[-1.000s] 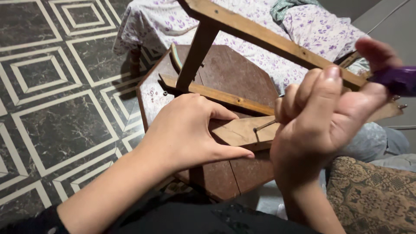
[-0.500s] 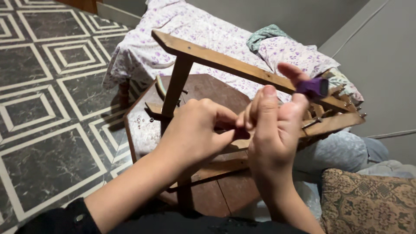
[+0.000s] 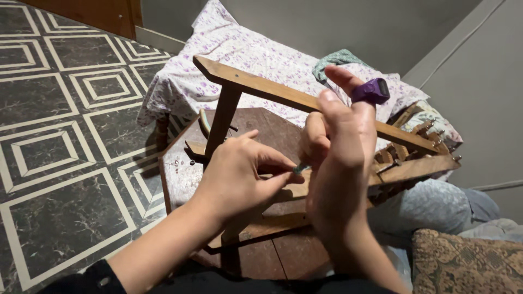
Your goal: The person uses a screwdriver to tighten screws into a wooden frame, repeatedly inserting and turning screws to secure the joints. The hands manipulate the frame and tool throughout the clip.
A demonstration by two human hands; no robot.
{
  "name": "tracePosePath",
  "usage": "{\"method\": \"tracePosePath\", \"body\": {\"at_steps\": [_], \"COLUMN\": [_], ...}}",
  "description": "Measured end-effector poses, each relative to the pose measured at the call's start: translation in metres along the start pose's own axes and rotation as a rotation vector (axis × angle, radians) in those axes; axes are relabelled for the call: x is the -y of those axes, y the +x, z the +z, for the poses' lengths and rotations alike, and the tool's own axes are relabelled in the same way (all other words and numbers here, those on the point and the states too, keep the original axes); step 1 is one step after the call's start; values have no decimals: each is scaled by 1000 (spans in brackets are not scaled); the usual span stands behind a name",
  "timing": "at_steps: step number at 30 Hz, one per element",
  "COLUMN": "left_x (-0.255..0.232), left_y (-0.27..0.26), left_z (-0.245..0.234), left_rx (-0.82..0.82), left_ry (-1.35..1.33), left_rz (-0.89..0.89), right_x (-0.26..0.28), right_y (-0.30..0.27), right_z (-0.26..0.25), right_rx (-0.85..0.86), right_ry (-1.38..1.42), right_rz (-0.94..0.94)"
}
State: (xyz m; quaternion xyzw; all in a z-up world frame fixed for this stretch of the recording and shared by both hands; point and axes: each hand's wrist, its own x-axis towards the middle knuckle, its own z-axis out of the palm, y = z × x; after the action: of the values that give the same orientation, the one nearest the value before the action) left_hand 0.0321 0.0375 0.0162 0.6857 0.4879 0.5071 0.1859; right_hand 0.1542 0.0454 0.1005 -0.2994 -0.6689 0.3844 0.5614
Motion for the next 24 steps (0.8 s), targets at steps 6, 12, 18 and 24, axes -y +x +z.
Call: {"method": "tracePosePath", "body": {"at_steps": [6, 12, 18, 24], "left_x": [2, 1, -4, -9], "left_y": [-3, -6, 0, 0], "left_z": [2, 2, 0, 0], "left_rx": [-50, -117, -56, -50], "left_ry": [-44, -58, -65, -100], "left_rz": [-14, 93, 47, -5], "right_x": [-6, -15, -24, -32], "right_y": [0, -1, 2, 10], "right_z": [2, -5, -15, -27], "right_rx": [33, 73, 215, 328], "right_ry": [224, 305, 260, 450], "right_rz": [47, 29, -68, 51]}}
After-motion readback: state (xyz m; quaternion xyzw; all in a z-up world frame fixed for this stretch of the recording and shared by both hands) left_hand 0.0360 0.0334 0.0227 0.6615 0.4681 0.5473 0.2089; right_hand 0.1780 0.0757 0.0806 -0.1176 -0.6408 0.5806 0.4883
